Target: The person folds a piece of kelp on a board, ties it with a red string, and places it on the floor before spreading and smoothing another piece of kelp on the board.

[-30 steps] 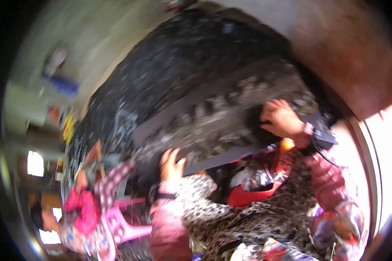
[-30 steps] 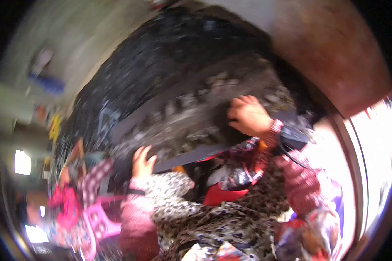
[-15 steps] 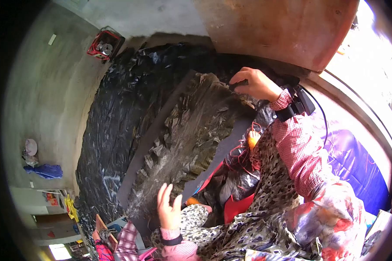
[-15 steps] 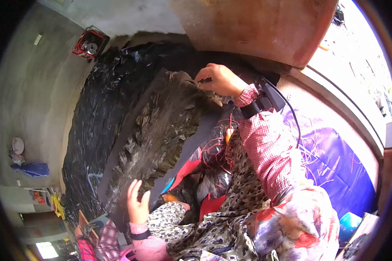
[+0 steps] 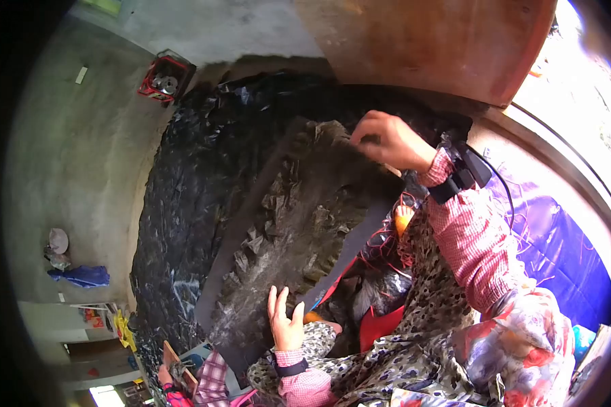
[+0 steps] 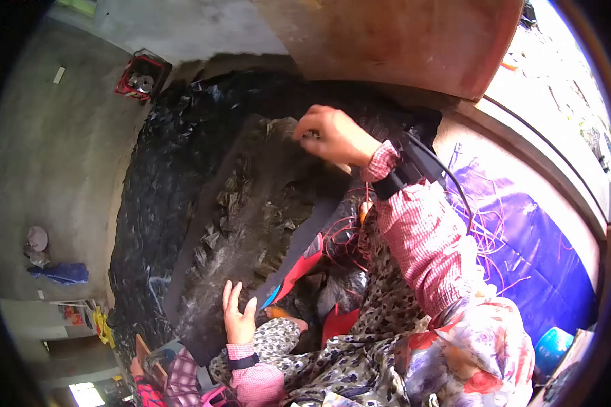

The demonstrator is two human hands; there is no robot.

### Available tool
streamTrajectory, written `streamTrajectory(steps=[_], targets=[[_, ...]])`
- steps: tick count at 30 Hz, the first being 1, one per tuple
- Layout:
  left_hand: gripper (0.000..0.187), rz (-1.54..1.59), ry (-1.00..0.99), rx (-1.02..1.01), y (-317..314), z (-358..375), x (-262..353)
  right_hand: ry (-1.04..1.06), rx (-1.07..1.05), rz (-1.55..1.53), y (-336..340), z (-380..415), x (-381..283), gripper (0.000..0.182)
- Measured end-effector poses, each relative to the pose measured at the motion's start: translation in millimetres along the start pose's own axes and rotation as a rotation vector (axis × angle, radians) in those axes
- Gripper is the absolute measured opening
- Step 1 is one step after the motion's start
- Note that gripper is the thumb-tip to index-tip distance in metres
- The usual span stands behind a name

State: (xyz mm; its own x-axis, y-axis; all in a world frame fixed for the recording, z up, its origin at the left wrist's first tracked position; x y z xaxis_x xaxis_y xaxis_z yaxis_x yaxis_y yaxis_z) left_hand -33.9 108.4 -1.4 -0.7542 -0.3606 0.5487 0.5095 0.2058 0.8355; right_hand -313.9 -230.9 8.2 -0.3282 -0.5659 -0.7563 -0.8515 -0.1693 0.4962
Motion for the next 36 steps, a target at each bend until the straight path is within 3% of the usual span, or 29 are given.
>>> streamTrajectory(steps=[1, 2, 3, 9, 11, 14, 17, 24, 25, 27, 29, 31, 32, 34, 36], targets=[[0.047, -0.005, 0.009, 0.003, 0, 1, 1, 0.07, -0.033, -0.088, -6, 2, -7, 0.018], [0.046, -0.001, 0.008, 0.005, 0, 1, 1, 0.26, -0.211, 0.059, -16, 9, -17, 0.017], [0.045, 0.005, 0.004, 0.008, 0, 0, 2, 0.226, -0.356, 0.202, -23, 15, -18, 0.013], [0.046, 0.073, 0.014, 0.008, 0, 3, 0, 0.118, -0.232, 0.483, -25, 3, -20, 0.013], [0.046, 0.062, -0.012, 0.013, -1, 2, 3, 0.278, 0.027, 0.39, -44, 2, -35, 0.014], [0.046, 0.043, -0.02, 0.024, -3, 2, 1, 0.436, -0.182, 0.23, -90, 20, -78, 0.019], [0.046, 0.026, -0.036, 0.02, -3, 2, 2, 0.484, -0.374, 0.333, -142, 35, -82, 0.029], [0.048, 0.06, -0.045, 0.024, -3, 3, 5, 0.16, -0.071, 0.606, -128, -15, -50, 0.027], [0.048, 0.062, -0.037, 0.023, -3, 3, 4, 0.161, -0.08, 0.605, -128, -11, -53, 0.027], [0.048, 0.057, -0.036, 0.026, -4, 3, 3, 0.447, -0.226, 0.354, -131, 6, -62, 0.025], [0.047, 0.06, -0.019, 0.026, -3, 3, 7, 0.297, -0.283, 0.558, -122, 4, -55, 0.02], [0.047, 0.066, -0.044, 0.034, -4, 3, 2, 0.227, -0.043, 0.735, -100, -16, -43, 0.015], [0.047, 0.073, -0.042, 0.037, -4, 4, 2, 0.233, -0.046, 0.739, -88, -16, -42, 0.015], [0.048, 0.059, -0.031, 0.028, -5, 4, 2, 0.247, -0.19, 0.208, -63, -12, -40, 0.016], [0.048, 0.057, -0.021, 0.02, -4, 3, 3, 0.282, -0.438, 0.052, -56, 4, -46, 0.014]])
Point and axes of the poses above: each hand's wrist, its own z-axis away from the middle knuckle, its own y-axis out of the back of the hand, x = y × z, the point moved 1 cm from there along -z, towards the middle knuckle, and after that the axes turned 3 degrees about x, right-handed, at the moved point
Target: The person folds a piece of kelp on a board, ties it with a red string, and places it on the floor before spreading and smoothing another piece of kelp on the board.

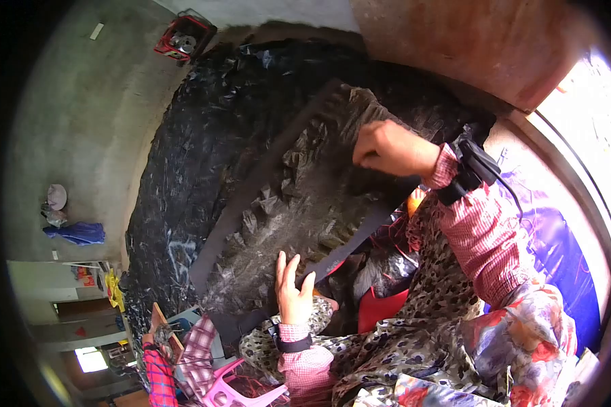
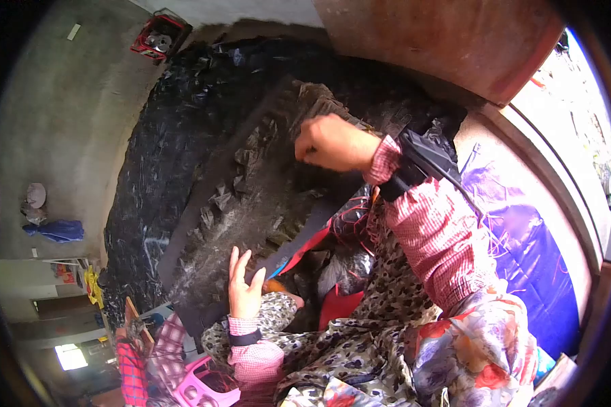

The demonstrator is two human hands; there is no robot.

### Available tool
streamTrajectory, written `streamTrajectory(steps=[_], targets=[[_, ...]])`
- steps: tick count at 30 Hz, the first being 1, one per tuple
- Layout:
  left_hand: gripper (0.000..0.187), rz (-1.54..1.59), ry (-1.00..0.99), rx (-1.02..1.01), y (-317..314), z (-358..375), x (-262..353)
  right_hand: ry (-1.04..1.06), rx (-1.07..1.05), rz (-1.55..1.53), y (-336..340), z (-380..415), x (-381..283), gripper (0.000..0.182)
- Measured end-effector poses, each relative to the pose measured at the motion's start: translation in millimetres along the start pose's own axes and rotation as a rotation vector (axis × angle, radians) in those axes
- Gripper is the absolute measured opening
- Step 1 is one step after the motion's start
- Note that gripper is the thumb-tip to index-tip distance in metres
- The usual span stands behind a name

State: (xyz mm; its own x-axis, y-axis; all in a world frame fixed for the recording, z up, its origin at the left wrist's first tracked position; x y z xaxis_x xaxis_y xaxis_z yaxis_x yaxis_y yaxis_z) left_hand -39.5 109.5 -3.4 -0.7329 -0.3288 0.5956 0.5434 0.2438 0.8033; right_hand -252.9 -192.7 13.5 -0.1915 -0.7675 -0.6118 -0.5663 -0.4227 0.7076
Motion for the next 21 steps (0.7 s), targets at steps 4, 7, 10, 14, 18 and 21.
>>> streamTrajectory(steps=[4, 7, 10, 14, 18, 21], targets=[[0.049, 0.001, 0.006, -0.003, 0, 0, -2, 0.066, -0.053, 0.133, -12, 18, -19, 0.017], [0.049, 0.002, 0.001, -0.004, 0, 0, -4, 0.1, -0.003, 0.212, -19, 17, -15, 0.015], [0.049, -0.012, 0.012, -0.01, 1, 0, -2, 0.083, 0.014, 0.035, -8, 9, -11, 0.009], [0.048, 0.012, -0.005, 0.004, 0, 1, -5, -0.12, -0.155, 0.278, 6, 10, -12, 0.016], [0.04, -0.006, -0.008, 0.084, 7, -2, 16, 0.134, -0.067, 0.181, -4, 12, -26, 0.021], [0.03, -0.007, -0.102, 0.184, 12, -11, 47, 0.078, -0.081, 0.346, -22, 9, -28, 0.013]])
Point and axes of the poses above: each hand's wrist, its own z-axis away from the middle knuckle, its own y-axis out of the back of the hand, x = y × z, the point moved 1 cm from there along -z, towards the middle knuckle, and after that the axes turned 3 degrees about x, right-handed, at the moved point
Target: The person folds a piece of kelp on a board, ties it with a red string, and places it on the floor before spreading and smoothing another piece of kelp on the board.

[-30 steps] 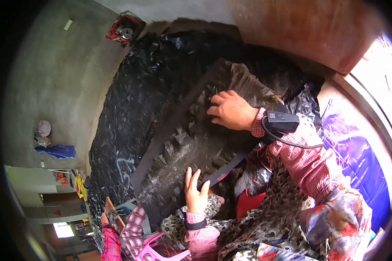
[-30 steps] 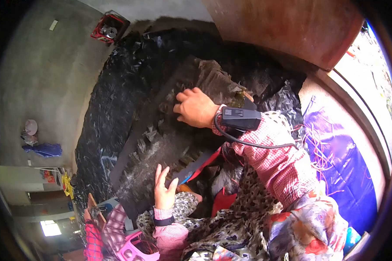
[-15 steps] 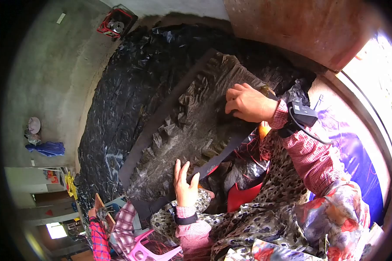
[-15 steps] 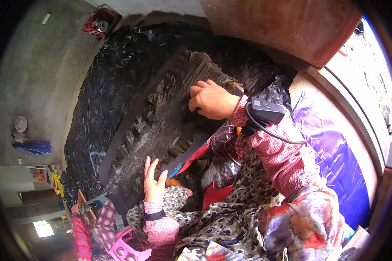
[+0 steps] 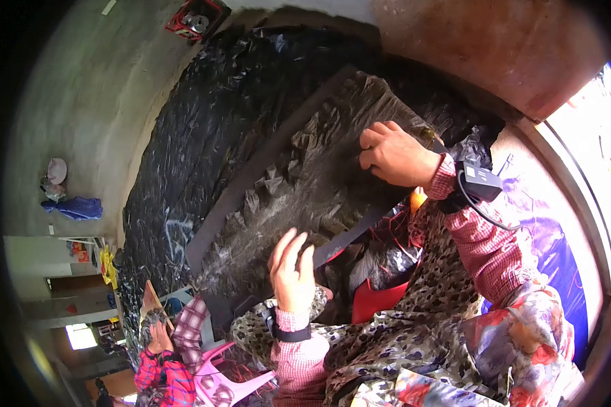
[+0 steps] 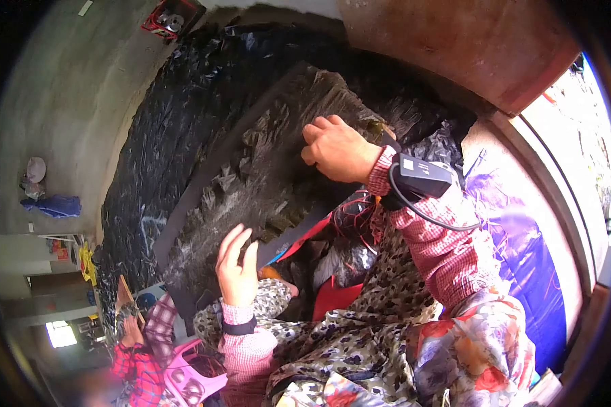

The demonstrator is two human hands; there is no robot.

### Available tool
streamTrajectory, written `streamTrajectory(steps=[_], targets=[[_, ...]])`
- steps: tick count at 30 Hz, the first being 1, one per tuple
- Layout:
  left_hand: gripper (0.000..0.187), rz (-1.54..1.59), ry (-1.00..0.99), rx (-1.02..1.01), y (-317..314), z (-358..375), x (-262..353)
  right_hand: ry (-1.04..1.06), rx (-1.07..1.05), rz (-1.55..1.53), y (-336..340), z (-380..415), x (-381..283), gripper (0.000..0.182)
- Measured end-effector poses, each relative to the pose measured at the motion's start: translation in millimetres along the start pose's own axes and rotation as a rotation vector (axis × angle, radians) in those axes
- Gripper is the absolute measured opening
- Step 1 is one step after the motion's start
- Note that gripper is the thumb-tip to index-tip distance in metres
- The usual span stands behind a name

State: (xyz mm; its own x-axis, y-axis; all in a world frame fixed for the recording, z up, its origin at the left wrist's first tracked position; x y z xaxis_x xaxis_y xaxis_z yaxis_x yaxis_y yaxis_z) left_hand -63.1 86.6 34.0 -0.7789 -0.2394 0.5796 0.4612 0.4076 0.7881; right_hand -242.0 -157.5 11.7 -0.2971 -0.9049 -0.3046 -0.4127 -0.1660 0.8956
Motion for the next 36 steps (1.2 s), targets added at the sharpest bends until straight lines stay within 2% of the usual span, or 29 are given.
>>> streamTrajectory(steps=[2, 3, 7, 10, 15, 17, 18, 20, 21, 26, 30, 32, 36], targets=[[0.028, 0.07, -0.001, 0.003, -12, -10, 4, 0.002, 0.024, -0.093, -6, -4, 5, 0.012], [0.025, -0.028, -0.06, 0.055, -19, -15, 1, -0.003, 0.05, -0.182, -6, -6, 7, 0.01], [0.018, -0.12, -0.114, 0.06, -36, -13, -28, -0.041, 0.061, -0.353, 0, -4, 18, 0.011], [0.011, -0.04, -0.042, 0.116, -39, -11, -36, -0.062, 0.01, -0.275, 0, 1, 21, 0.008], [0.01, -0.061, -0.07, 0.038, -34, -6, -32, -0.033, 0.003, -0.17, 4, -2, 5, 0.009], [0.011, -0.076, -0.069, 0.05, -36, -4, -27, 0.005, 0.236, -0.212, -2, -13, -7, 0.009], [0.011, -0.088, -0.059, 0.05, -36, -3, -26, 0.094, 0.244, -0.182, -7, -17, -15, 0.008], [0.012, -0.087, -0.057, 0.033, -37, -3, -25, 0.06, 0.051, 0.028, -23, -15, -25, 0.011], [0.013, -0.074, -0.057, 0.029, -36, -3, -24, 0.014, 0.049, 0.035, -27, -18, -27, 0.016], [0.014, -0.054, -0.056, 0.026, -35, -1, -26, 0.056, 0.174, -0.11, -28, -29, -43, 0.022], [0.015, -0.027, -0.072, 0.027, -32, 2, -27, 0.114, -0.012, -0.033, -53, -30, -59, 0.027], [0.015, 0.119, -0.004, 0.108, -26, 11, -30, 0.101, -0.05, -0.095, -47, -33, -57, 0.029], [0.032, -0.139, 0.048, 0.26, 1, 30, -42, 0.102, -0.039, -0.13, -43, -31, -59, 0.03]])
Point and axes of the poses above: each hand's wrist, its own z-axis away from the middle knuckle, its own y-axis out of the back of the hand, x = y × z, the point moved 1 cm from there along -z, towards the middle knuckle, and after that the axes turned 3 degrees about x, right-handed, at the moved point
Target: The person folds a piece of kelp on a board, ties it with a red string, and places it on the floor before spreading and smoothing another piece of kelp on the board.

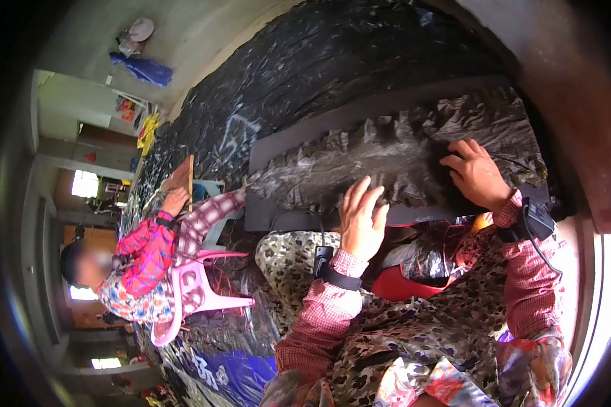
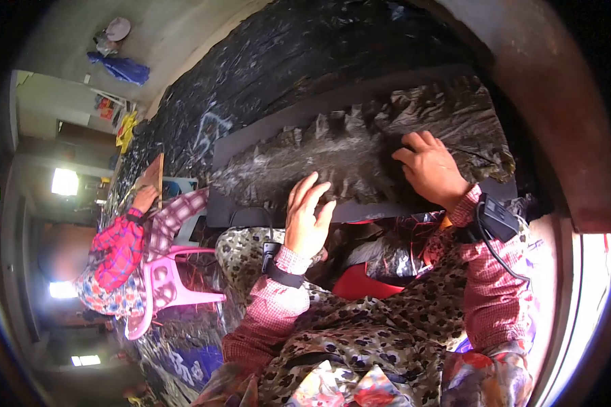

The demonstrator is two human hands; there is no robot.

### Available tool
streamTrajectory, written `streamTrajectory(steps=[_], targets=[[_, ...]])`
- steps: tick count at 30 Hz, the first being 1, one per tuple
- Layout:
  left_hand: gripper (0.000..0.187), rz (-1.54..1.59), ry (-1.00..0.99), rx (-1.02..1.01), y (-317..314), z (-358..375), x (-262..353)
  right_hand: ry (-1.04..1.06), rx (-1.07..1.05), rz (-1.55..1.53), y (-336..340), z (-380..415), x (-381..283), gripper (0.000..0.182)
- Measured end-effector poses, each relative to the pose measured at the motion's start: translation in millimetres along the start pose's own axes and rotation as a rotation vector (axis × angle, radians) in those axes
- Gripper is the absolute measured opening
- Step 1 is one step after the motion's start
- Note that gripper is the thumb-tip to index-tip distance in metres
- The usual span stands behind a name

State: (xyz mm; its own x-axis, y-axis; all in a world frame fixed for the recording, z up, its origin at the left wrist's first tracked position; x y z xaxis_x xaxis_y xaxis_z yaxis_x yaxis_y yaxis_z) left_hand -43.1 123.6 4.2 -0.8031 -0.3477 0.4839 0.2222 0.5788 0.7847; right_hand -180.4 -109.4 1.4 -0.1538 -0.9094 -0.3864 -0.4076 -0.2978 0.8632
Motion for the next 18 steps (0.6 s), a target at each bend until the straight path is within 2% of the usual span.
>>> streamTrajectory(steps=[2, 4, 5, 8, 10, 12, 14, 16, 18], targets=[[0.04, -0.064, 0.092, -0.148, 2, 12, -27, -0.007, -0.011, 0.026, -3, 1, 2, 0.029], [0.037, -0.015, 0.068, -0.205, 11, 24, -44, -0.004, -0.012, 0.0, 0, -1, 3, 0.03], [0.032, 0.064, 0.077, -0.168, 15, 28, -49, -0.011, -0.014, -0.025, 1, 0, 4, 0.03], [0.025, 0.315, 0.416, -0.138, 41, 22, -39, 0.008, -0.008, -0.04, 2, 0, 6, 0.03], [0.024, 0.078, 0.165, 0.008, 47, 15, -54, -0.002, -0.014, -0.029, 2, -1, 5, 0.03], [0.022, -0.169, 0.062, 0.024, 47, 10, -62, -0.008, -0.017, -0.021, 0, 0, 5, 0.029], [0.02, -0.225, 0.072, -0.166, 45, 16, -78, 0.018, 0.011, -0.017, -3, 0, 9, 0.029], [0.014, -0.231, 0.025, -0.106, 52, 13, -80, 0.016, 0.005, -0.029, -2, 0, 9, 0.029], [0.01, -0.166, 0.244, -0.255, 62, 10, -84, 0.008, -0.005, -0.042, -1, 0, 9, 0.029]])
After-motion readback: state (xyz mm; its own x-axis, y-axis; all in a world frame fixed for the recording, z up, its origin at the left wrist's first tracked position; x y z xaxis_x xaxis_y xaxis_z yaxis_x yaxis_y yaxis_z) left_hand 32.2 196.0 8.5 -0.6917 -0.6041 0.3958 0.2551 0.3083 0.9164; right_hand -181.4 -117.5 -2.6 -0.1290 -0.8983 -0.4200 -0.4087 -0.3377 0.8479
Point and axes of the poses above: each hand's wrist, its own z-axis away from the middle knuckle, its own y-axis out of the back of the hand, x = y × z, the point moved 1 cm from there along -z, towards the middle knuckle, and after that the axes turned 3 degrees about x, right-handed, at the moved point
